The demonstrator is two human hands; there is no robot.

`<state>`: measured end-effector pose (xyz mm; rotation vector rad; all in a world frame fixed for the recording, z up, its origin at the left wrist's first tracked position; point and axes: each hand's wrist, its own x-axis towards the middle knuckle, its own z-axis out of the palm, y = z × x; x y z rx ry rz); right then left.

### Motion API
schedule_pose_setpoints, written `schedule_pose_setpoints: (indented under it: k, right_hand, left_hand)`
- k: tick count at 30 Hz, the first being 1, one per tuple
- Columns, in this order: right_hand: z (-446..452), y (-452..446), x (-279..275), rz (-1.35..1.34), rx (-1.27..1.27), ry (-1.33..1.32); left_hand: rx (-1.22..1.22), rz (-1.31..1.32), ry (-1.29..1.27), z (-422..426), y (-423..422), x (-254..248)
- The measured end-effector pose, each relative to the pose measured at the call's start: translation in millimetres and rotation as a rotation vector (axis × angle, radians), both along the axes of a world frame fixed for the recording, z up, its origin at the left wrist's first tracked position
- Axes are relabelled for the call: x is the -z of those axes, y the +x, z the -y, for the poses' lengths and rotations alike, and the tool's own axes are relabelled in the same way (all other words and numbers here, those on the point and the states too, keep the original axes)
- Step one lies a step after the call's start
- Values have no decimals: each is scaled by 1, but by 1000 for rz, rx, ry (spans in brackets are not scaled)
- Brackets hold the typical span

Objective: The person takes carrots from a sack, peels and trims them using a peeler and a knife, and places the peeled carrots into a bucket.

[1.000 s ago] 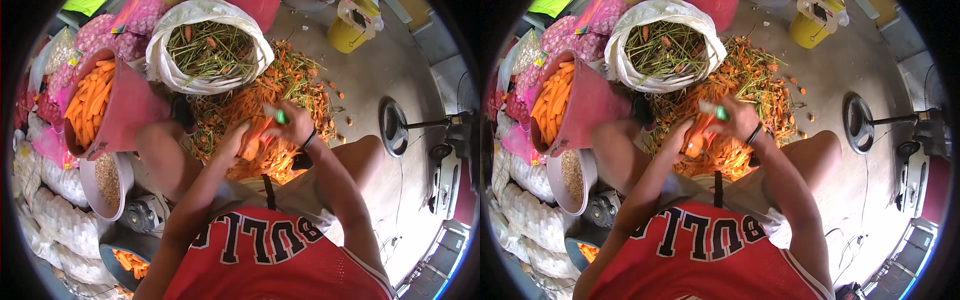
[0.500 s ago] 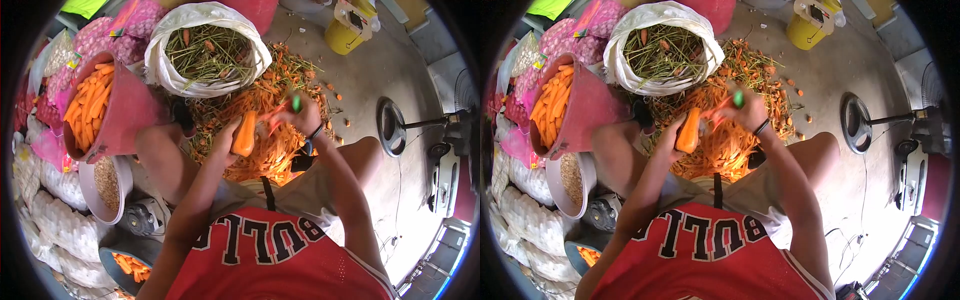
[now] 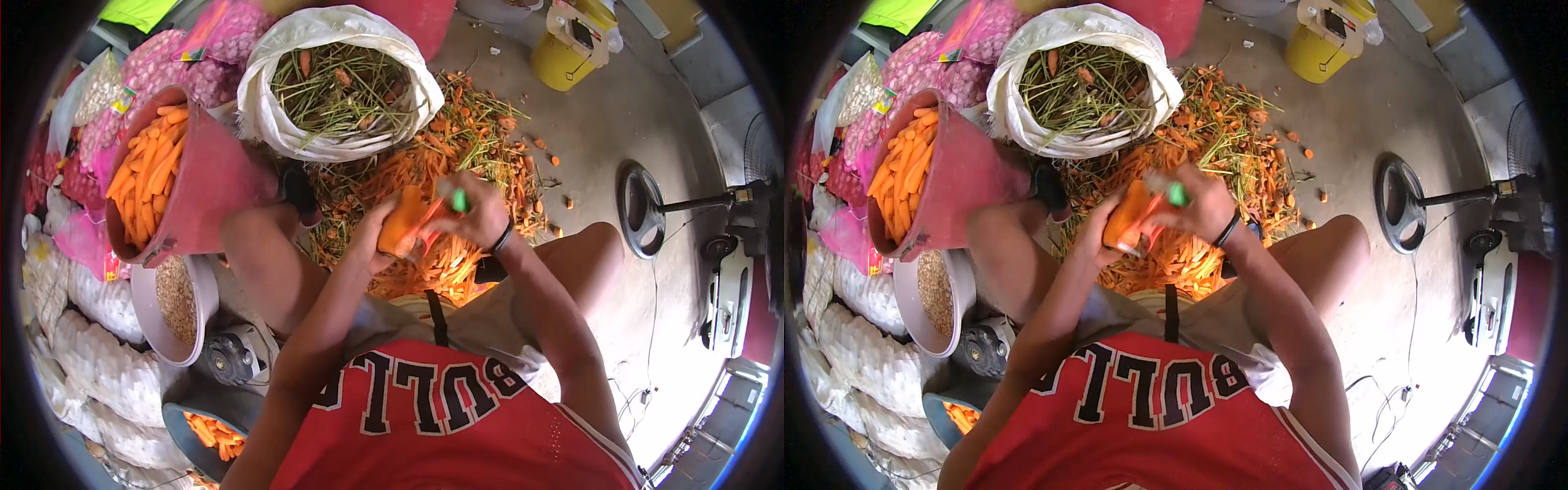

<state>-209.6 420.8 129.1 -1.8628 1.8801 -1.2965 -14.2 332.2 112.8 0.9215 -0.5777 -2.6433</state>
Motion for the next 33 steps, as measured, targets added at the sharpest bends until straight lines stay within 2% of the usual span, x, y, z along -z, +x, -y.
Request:
schedule_pose_setpoints:
  k: [2, 3, 7, 8, 11, 13, 14, 15, 16, 19, 20, 23, 24, 26, 29, 33]
  right_hand:
    - [-2, 9, 0, -151, -78, 13]
    - [4, 2, 6, -135, -34, -25]
    - [19, -43, -1, -69, 364, 213]
    - [17, -46, -2, 40, 391, 316]
    - [7, -16, 8, 133, 119, 82]
    - [4, 14, -9, -97, -117, -100]
    - [4, 15, -7, -148, -118, -86]
    - [4, 10, -4, -128, -40, -42]
    - [7, -3, -2, -108, 46, 5]
    - [21, -50, 0, 6, 386, 242]
    - [19, -55, -5, 109, 400, 273]
    - [10, -24, 0, 82, 154, 178]
    - [8, -8, 0, -80, 31, 7]
    - [8, 3, -7, -167, -45, 33]
    - [19, -26, 15, -148, 75, 179]
    - [24, -66, 19, -2, 393, 410]
  left_hand:
    - [81, -112, -47, 2, 5, 13]
    - [129, -165, -67, 1, 9, 18]
    - [188, 34, -103, -1, 10, 1]
    - [73, 99, -87, -4, 4, -2]
    - [101, -78, -46, 9, 8, 27]
    - [102, -115, -45, 8, 10, 22]
    - [113, -129, -40, 8, 11, 22]
    - [132, -137, -32, 5, 13, 22]
    - [134, -117, -130, 3, 12, 17]
    - [175, 167, -194, -3, 9, -1]
    - [109, 160, -266, -5, 6, -3]
    - [39, 116, -271, 8, 3, 23]
    - [-24, 131, -263, 5, -1, 23]
    - [-7, 146, -303, -2, -2, 24]
    - [71, 216, -317, -6, 8, 19]
    - [86, 215, -257, -2, 3, 5]
